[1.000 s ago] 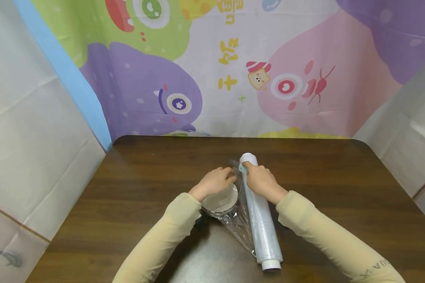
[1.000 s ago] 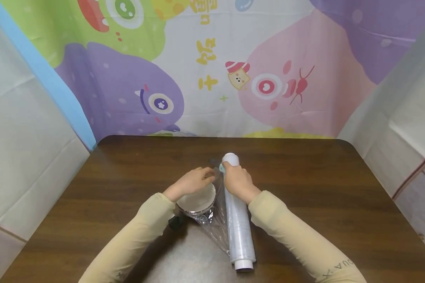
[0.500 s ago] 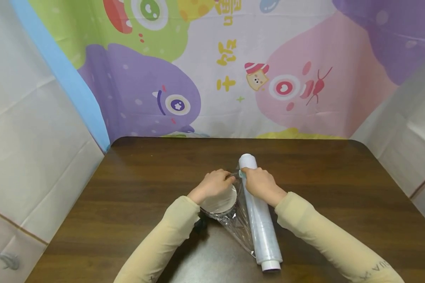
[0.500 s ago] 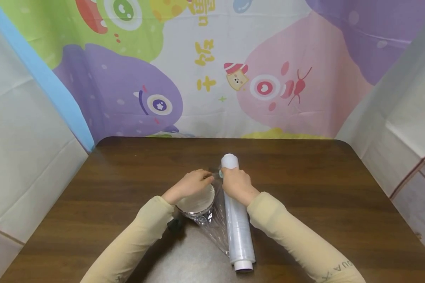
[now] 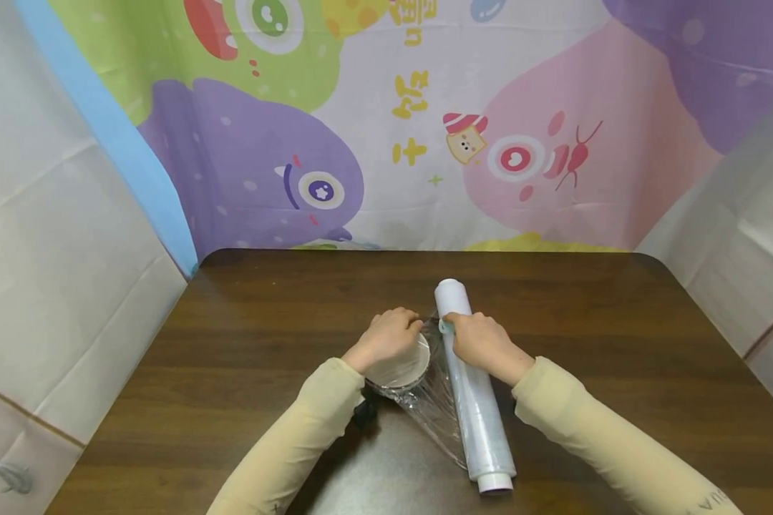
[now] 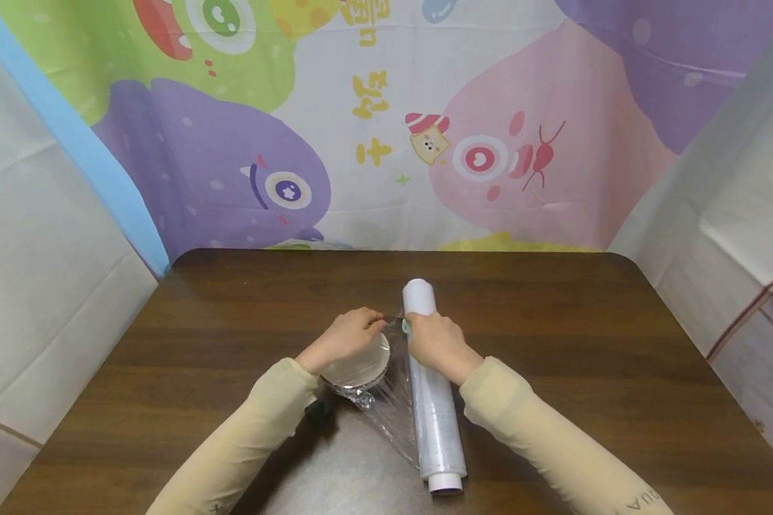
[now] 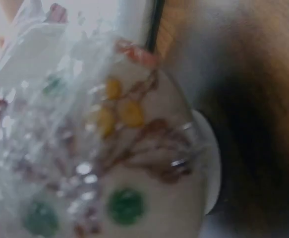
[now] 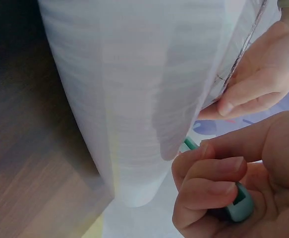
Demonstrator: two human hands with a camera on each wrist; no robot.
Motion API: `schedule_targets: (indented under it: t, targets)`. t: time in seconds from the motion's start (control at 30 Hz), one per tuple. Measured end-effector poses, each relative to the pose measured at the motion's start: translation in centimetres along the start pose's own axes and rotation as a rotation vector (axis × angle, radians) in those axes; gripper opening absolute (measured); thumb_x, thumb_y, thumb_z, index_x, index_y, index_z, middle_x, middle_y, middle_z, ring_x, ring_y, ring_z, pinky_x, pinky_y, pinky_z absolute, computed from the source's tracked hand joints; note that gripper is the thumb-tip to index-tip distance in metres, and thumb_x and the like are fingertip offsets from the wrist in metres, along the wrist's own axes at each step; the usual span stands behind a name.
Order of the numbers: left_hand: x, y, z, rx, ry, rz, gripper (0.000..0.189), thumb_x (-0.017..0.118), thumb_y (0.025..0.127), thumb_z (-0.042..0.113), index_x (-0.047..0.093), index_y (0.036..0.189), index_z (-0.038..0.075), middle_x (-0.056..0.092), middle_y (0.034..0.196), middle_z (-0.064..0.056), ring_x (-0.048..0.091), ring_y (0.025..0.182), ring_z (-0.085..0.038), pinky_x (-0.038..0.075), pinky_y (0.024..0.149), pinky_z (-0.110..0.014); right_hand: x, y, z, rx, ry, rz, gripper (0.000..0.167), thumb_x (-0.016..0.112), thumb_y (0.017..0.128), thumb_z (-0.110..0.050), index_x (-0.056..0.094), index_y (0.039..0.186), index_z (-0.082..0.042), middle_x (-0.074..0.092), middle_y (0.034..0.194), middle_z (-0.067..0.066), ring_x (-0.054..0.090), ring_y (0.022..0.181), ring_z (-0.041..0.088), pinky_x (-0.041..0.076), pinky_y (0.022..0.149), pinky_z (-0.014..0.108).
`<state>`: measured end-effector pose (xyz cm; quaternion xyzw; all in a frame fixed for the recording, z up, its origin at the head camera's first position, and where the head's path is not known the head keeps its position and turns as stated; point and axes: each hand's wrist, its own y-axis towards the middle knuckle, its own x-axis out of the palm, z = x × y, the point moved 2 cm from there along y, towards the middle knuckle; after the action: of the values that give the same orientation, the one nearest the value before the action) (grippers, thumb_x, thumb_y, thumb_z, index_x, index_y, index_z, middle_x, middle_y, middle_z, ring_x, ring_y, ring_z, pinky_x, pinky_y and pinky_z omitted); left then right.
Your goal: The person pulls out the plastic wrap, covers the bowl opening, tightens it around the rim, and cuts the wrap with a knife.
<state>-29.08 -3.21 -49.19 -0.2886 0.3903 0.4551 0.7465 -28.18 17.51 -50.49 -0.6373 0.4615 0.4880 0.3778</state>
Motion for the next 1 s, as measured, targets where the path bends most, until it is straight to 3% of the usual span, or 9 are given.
schedule_targets:
  t: [0.13, 0.23, 0.33, 0.4, 0.47, 0.63, 1.0]
  targets:
    - [0.0, 2.1, -1.1, -0.032, 0.005, 0.005, 0.036, 0.06, 0.115, 0.035, 0.078, 0.135, 0.011, 0.082, 0.136, -0.01, 0.078, 0.126, -0.036, 0.062, 0.108, -0.057, -0.1, -0.1, 0.1, -0.005, 0.024, 0.016, 0.05, 0.055, 0.101, -0.009, 0.074, 0.147, -0.013, 0.083, 0.11, 0.026, 0.066, 0.065, 0.023, 0.052, 0.049, 0.038]
    - [-0.2, 3.3, -1.5, -0.094, 0.025, -0.013, 0.031, 0.065, 0.113, 0.04, 0.082, 0.107, 0.015, 0.083, 0.104, -0.002, 0.079, 0.099, -0.027, 0.064, 0.085, -0.045, 0.0, -0.1, 0.2, -0.005, 0.031, 0.027, 0.049, 0.054, 0.101, -0.009, 0.074, 0.146, -0.012, 0.083, 0.113, 0.026, 0.069, 0.068, 0.026, 0.055, 0.052, 0.041]
    - [-0.3, 4.1, -1.8, -0.153, 0.053, -0.054, 0.046, 0.068, 0.111, 0.044, 0.067, 0.072, 0.019, 0.061, 0.07, 0.005, 0.063, 0.071, -0.019, 0.053, 0.063, -0.035, 0.2, 0.0, 0.2, -0.005, 0.029, 0.023, 0.048, 0.054, 0.103, -0.011, 0.075, 0.146, -0.013, 0.083, 0.118, 0.026, 0.074, 0.074, 0.031, 0.057, 0.054, 0.044]
    - [-0.3, 4.4, -1.9, -0.17, 0.06, -0.072, 0.056, 0.07, 0.109, 0.043, 0.052, 0.06, 0.022, 0.046, 0.059, 0.008, 0.052, 0.062, -0.016, 0.045, 0.057, -0.032, 0.2, 0.0, 0.2, -0.002, 0.025, 0.015, 0.048, 0.054, 0.103, -0.012, 0.074, 0.146, -0.013, 0.083, 0.12, 0.027, 0.075, 0.075, 0.031, 0.057, 0.054, 0.044]
    - [-0.3, 4.5, -1.9, -0.162, 0.051, -0.065, 0.057, 0.07, 0.107, 0.037, 0.046, 0.057, 0.025, 0.04, 0.056, 0.01, 0.047, 0.059, -0.014, 0.041, 0.054, -0.03, 0.2, 0.1, 0.3, 0.009, 0.018, 0.003, 0.049, 0.054, 0.102, -0.012, 0.075, 0.146, -0.015, 0.083, 0.118, 0.026, 0.073, 0.073, 0.03, 0.055, 0.052, 0.043]
    - [-0.1, 4.4, -1.9, -0.135, 0.01, -0.008, 0.054, 0.068, 0.103, 0.024, 0.045, 0.054, 0.025, 0.039, 0.054, 0.011, 0.04, 0.057, -0.012, 0.036, 0.054, -0.028, -0.1, -0.1, 0.7, 0.028, 0.021, -0.021, 0.055, 0.053, 0.097, -0.01, 0.074, 0.147, -0.016, 0.081, 0.107, 0.024, 0.064, 0.064, 0.025, 0.05, 0.048, 0.039]
    - [0.1, 3.7, -1.1, -0.166, -0.004, 0.022, 0.053, 0.068, 0.102, 0.023, 0.047, 0.053, 0.026, 0.041, 0.055, 0.012, 0.042, 0.057, -0.011, 0.036, 0.052, -0.029, -0.6, -1.8, 1.2, 0.013, 0.006, -0.009, 0.055, 0.052, 0.096, -0.011, 0.075, 0.145, -0.016, 0.082, 0.105, 0.023, 0.064, 0.066, 0.025, 0.05, 0.051, 0.039]
